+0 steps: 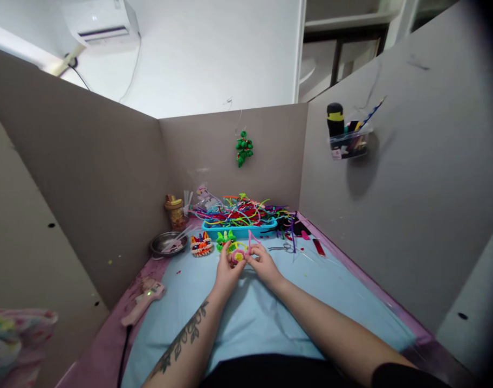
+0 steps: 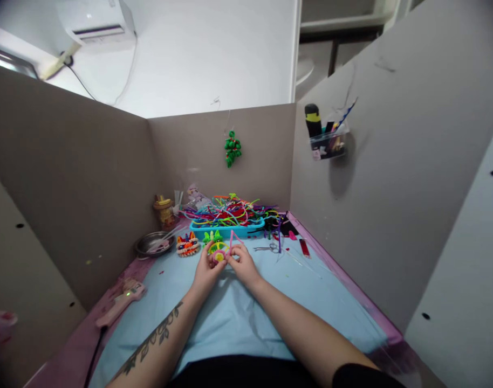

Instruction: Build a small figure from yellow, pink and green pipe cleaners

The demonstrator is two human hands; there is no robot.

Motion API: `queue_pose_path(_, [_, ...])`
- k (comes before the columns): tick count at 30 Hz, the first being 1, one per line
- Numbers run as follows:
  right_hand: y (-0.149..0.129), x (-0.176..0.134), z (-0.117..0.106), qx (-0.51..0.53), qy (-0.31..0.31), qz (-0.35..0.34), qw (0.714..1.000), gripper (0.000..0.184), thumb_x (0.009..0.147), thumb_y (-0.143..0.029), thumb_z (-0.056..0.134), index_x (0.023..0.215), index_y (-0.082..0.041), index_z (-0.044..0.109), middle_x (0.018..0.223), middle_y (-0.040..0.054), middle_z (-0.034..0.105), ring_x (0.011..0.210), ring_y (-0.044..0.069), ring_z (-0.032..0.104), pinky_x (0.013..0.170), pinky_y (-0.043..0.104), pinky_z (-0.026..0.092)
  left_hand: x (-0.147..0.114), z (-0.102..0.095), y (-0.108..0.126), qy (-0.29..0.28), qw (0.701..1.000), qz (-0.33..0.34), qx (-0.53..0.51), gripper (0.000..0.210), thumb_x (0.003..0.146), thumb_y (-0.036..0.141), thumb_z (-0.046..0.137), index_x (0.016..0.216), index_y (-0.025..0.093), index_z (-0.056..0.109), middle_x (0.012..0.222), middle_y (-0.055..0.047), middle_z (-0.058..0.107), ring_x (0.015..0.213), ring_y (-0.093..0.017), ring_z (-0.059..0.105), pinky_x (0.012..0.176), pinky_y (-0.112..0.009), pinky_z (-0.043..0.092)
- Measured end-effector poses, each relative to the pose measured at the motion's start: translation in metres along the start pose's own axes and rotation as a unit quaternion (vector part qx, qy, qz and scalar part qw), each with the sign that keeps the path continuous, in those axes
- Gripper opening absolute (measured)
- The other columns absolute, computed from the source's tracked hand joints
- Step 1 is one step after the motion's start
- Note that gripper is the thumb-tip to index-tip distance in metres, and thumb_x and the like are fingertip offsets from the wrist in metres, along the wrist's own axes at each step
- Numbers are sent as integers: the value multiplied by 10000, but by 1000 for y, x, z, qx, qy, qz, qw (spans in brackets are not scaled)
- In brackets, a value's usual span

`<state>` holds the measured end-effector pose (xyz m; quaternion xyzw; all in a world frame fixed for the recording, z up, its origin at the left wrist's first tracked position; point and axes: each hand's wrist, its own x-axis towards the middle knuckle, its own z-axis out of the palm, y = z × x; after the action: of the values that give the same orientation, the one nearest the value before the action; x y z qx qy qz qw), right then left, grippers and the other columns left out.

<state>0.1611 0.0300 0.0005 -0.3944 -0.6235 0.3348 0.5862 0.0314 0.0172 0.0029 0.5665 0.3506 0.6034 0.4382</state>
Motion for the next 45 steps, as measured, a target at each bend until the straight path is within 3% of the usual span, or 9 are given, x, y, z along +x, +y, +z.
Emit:
queue_pose_path(6, [-2,-1,-4,-17,-15,-13,1000,277,728,-434,583,627,-177,562,797,38,522,815,182,506,672,266,427,-1,1,-1,-7,1000,10,21,718,694,229,647,1309,168,283,804,-22,606,712,-138,592,646,-247,461])
queue_pose_path(16, [4,-1,-5,-8,-38,-29,999,253,762,-403,566,654,-174,569,793,28,547,813,173,514,761,281,403,-3,0,-2,-13,999,15,34,685,711,209,616,1306,161,281,802,-21,591,691,-127,570,613,-232,436])
queue_pose_path(33, [0,2,-4,-37,-54,1,998,211,758,-334,530,616,-178,531,670,-3,503,701,153,472,667,262,372,-2,-1,3,4,999,-25,25,662,681,243,656,1254,152,337,790,-19,594,664,-122,575,621,-237,454])
queue_pose_path(40, [-2,2,-5,-21,-45,21,999,165,743,-315,539,668,-173,576,699,-3,516,688,146,476,674,267,382,-1,3,8,18,999,-48,-18,681,655,237,676,1245,176,343,841,-26,602,703,-133,590,655,-265,484])
queue_pose_path(45, [0,4,-9,-20,-6,3,1000,195,733,-361,575,672,-177,596,823,29,529,847,178,498,810,306,383,0,3,4,19,997,-76,-21,711,646,273,689,1251,166,332,806,-23,616,618,-111,576,565,-219,450])
